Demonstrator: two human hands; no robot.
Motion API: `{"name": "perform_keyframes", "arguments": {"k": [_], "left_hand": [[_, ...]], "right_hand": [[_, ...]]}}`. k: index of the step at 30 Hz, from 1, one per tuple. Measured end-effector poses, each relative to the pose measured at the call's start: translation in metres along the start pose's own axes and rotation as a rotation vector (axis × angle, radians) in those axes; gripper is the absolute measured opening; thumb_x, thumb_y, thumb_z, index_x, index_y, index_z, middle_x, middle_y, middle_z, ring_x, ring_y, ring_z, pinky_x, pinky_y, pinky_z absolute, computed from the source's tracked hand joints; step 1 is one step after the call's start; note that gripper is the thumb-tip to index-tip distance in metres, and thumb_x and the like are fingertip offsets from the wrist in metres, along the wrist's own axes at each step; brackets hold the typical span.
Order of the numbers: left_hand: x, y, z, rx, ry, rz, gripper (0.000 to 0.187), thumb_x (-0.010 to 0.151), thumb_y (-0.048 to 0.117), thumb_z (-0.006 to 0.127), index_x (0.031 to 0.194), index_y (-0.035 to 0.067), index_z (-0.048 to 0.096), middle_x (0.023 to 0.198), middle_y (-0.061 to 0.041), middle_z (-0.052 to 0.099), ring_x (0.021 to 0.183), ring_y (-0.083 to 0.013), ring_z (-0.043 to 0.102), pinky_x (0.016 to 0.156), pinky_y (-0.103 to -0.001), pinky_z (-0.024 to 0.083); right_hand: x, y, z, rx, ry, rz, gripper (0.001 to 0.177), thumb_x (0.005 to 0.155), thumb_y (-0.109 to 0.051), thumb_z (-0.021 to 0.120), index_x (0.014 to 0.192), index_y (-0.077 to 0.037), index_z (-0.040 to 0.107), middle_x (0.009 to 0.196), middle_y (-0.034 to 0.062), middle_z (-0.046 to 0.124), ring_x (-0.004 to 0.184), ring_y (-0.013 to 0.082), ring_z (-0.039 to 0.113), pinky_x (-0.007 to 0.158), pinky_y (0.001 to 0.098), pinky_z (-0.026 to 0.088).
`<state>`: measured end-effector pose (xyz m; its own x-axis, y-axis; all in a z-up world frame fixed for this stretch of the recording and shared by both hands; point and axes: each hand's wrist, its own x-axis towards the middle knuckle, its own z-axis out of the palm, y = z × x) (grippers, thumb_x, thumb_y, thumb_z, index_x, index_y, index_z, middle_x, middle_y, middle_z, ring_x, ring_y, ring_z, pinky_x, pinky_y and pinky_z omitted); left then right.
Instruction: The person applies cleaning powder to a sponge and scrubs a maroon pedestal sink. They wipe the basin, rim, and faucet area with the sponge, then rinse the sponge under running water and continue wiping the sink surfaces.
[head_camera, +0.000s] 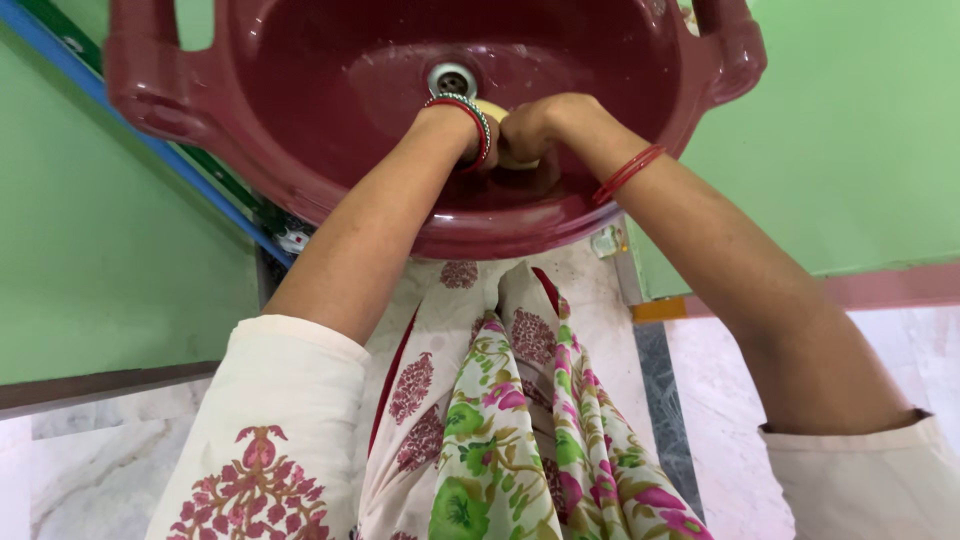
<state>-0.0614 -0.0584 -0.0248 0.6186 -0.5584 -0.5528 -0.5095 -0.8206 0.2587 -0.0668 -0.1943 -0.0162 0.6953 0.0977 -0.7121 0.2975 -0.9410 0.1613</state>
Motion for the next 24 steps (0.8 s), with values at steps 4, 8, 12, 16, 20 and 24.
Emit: {"name": "perform_keyframes", "arguments": {"k": [4,8,12,16,20,24], "left_hand": [[-0.005,-0.015,-0.004,-0.007,-0.084,-0.103,0.054,0.084,0.024,0.066,0.138,0.022,0.06,0.134,-0.012,0.066,0.118,-0.0344,0.066,0.1,-0.048,0.053],[-0.017,-0.025,-0.009,0.072,-0.068,-0.079,0.053,0.085,0.028,0.065,0.138,0.019,0.064,0.136,-0.012,0.068,0.117,-0.0335,0.067,0.1,-0.047,0.054],[-0.031,-0.025,-0.007,0.07,-0.008,-0.087,0.053,0.084,0.028,0.067,0.137,0.021,0.066,0.139,-0.01,0.064,0.12,-0.0316,0.064,0.101,-0.047,0.051],[-0.033,-0.016,-0.003,-0.008,-0.045,-0.185,0.052,0.084,0.027,0.065,0.136,0.019,0.067,0.134,-0.011,0.069,0.117,-0.0327,0.069,0.1,-0.047,0.055],[-0.033,-0.017,-0.014,-0.058,-0.001,-0.242,0.053,0.082,0.024,0.068,0.135,0.019,0.069,0.133,-0.013,0.068,0.118,-0.033,0.067,0.101,-0.046,0.054],[-0.028,-0.021,-0.003,-0.098,0.032,-0.247,0.052,0.081,0.02,0.067,0.133,0.016,0.07,0.131,-0.017,0.069,0.118,-0.0329,0.066,0.101,-0.046,0.053]], "right_hand": [[-0.006,-0.02,-0.007,0.043,0.044,-0.111,0.04,0.094,-0.022,0.057,0.13,-0.01,0.067,0.132,0.0174,0.068,0.122,0.0332,0.065,0.102,0.045,0.052],[-0.013,-0.034,-0.008,0.108,0.091,-0.157,0.042,0.096,-0.024,0.055,0.136,-0.016,0.061,0.135,0.0163,0.064,0.124,0.0358,0.061,0.102,0.0471,0.049],[-0.011,-0.03,-0.008,0.085,0.073,-0.097,0.042,0.093,-0.015,0.055,0.133,-0.015,0.067,0.132,0.0164,0.07,0.12,0.0338,0.068,0.1,0.0471,0.054],[0.006,-0.019,0.007,0.181,0.104,-0.12,0.04,0.093,-0.016,0.059,0.13,-0.015,0.071,0.129,0.014,0.074,0.118,0.0308,0.071,0.101,0.0441,0.055],[0.02,-0.01,0.001,0.204,0.133,-0.129,0.042,0.093,-0.017,0.062,0.134,-0.017,0.068,0.13,0.0135,0.071,0.119,0.0315,0.069,0.101,0.0439,0.054],[0.022,-0.008,0.003,0.185,0.13,-0.168,0.049,0.087,-0.011,0.064,0.135,-0.02,0.068,0.132,0.0097,0.07,0.122,0.0293,0.066,0.103,0.0424,0.053]]}}
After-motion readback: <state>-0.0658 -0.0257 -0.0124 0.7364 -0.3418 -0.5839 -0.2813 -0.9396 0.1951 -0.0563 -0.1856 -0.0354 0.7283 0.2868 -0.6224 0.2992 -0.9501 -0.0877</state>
